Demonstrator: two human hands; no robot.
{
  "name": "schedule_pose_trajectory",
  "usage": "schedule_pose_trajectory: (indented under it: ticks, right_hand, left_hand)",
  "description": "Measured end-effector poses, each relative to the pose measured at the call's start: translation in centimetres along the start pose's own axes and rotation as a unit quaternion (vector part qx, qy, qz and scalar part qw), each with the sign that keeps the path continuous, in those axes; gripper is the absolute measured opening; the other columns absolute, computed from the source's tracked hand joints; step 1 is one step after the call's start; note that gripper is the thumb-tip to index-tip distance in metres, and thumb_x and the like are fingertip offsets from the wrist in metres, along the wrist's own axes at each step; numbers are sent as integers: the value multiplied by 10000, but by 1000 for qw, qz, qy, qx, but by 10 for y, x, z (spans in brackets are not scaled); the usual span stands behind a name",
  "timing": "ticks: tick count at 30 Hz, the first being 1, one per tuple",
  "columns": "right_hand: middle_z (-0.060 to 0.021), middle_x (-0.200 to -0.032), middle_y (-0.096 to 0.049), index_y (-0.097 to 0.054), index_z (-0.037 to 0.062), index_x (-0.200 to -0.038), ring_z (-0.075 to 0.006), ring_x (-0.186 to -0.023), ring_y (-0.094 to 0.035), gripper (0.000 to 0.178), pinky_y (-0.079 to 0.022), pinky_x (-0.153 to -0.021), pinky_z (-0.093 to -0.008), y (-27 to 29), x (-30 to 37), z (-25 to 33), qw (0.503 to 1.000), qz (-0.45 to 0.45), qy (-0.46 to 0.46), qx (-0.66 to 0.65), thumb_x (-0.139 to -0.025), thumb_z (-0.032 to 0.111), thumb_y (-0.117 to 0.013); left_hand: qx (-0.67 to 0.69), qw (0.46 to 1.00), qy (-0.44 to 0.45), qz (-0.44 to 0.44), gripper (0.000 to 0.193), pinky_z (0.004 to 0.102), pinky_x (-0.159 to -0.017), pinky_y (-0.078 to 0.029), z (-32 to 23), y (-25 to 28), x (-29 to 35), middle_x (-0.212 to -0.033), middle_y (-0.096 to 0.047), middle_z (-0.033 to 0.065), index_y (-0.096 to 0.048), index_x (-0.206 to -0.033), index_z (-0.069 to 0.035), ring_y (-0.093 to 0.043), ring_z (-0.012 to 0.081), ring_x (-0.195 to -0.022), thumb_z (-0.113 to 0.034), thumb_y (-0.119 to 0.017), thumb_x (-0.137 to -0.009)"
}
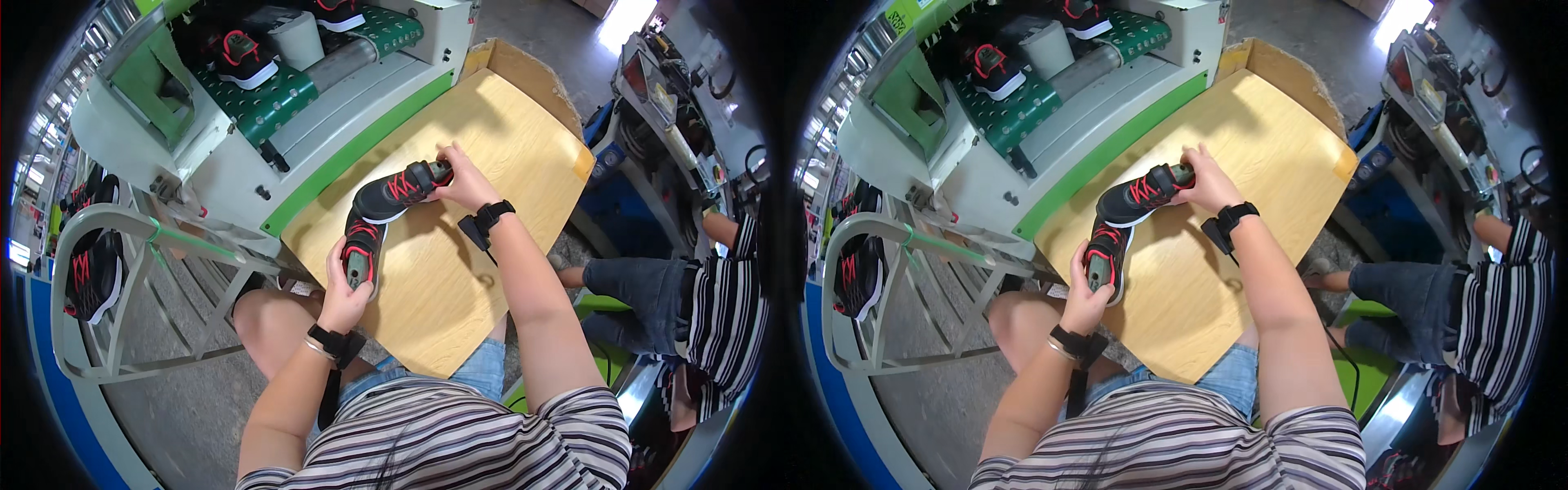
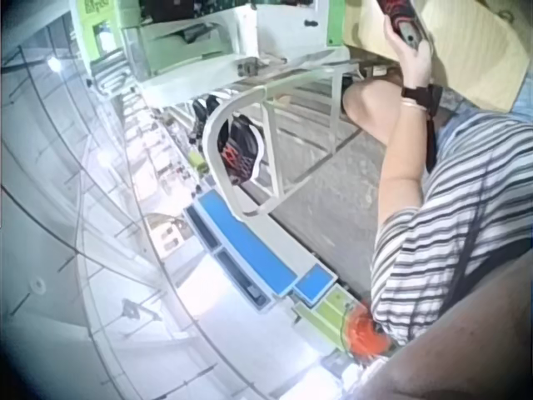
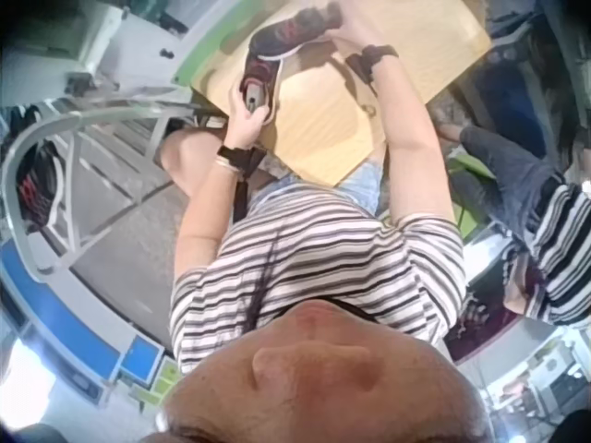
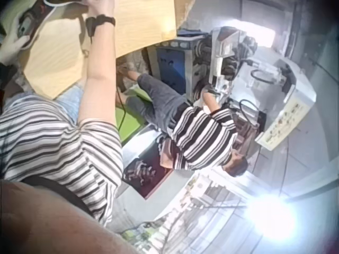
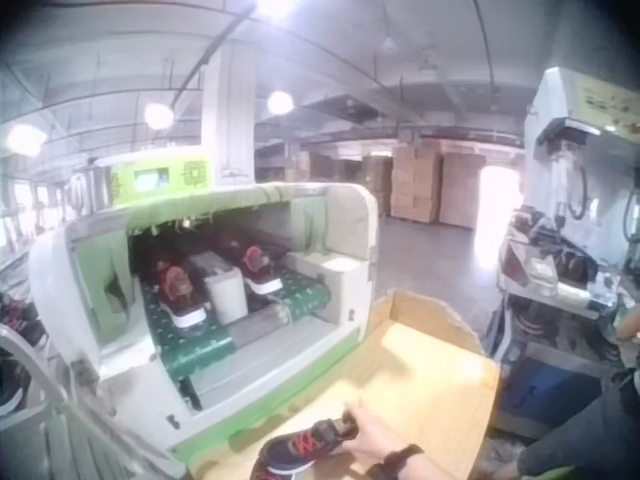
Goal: The recorder is inspecting and organizing shoes on a production line workstation, picking them up from a conveyor belt and placing them on a table for inspection.
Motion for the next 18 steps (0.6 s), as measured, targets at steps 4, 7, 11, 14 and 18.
schedule_pose_trajectory:
  ticks: [4, 7, 11, 14, 18]
  right_hand:
    - [-186, -1069, -662, -589, 24, -1232, -325, -1091, -606, 726, -486, -933, -414, 7, 27, 9, 998, 22, -47, -32, -614, 215, -919]
    - [-163, -883, -610, -697, 12, -1021, -362, -884, -609, 578, -511, -832, -419, 5, 79, 18, 992, -69, 29, 98, -636, 399, -887]
    - [-180, -882, -612, -657, -7, -872, -369, -860, -604, 518, -503, -792, -450, -3, 139, 48, 988, -19, -47, 147, -667, 420, -866]
    - [-192, -967, -607, -648, -18, -997, -379, -953, -596, 559, -504, -841, -438, -18, 171, 57, 994, -1, -72, 84, -706, 413, -855]
    - [-199, -1104, -587, -546, -16, -1264, -375, -1102, -566, 721, -493, -934, -422, -28, 192, 53, 998, -14, -43, 39, -732, 348, -868]
  left_hand:
    - [22, 1000, 18, -6, 859, 387, -1122, -361, 2, 3, 3, -1441, -384, 197, -219, -1543, -24, -458, 301, -1306, -13, -606, -776]
    - [40, 999, 29, -6, 858, 381, -1096, -392, -5, 4, 4, -1429, -406, 197, -222, -1544, -23, -486, 290, -1278, 2, -602, -775]
    - [55, 996, 66, 16, 885, 396, -1123, -364, -4, -2, 2, -1466, -360, 216, -157, -1560, -10, -437, 309, -1334, -2, -612, -801]
    - [-37, 999, 15, -1, 910, 410, -1185, -261, -2, -20, 16, -1533, -241, 245, -93, -1562, 24, -307, 343, -1424, -64, -655, -851]
    - [-128, 992, -4, -17, 1038, 480, -1213, -181, -17, -36, 29, -1567, -147, 287, -38, -1565, 29, -172, 432, -1473, -165, -759, -843]
Point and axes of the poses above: each hand's wrist, its own x-axis away from the middle knuckle, its own y-axis out of the back of the hand, z = x × y, the point moved 6 cm from there along -x, towards the middle knuckle
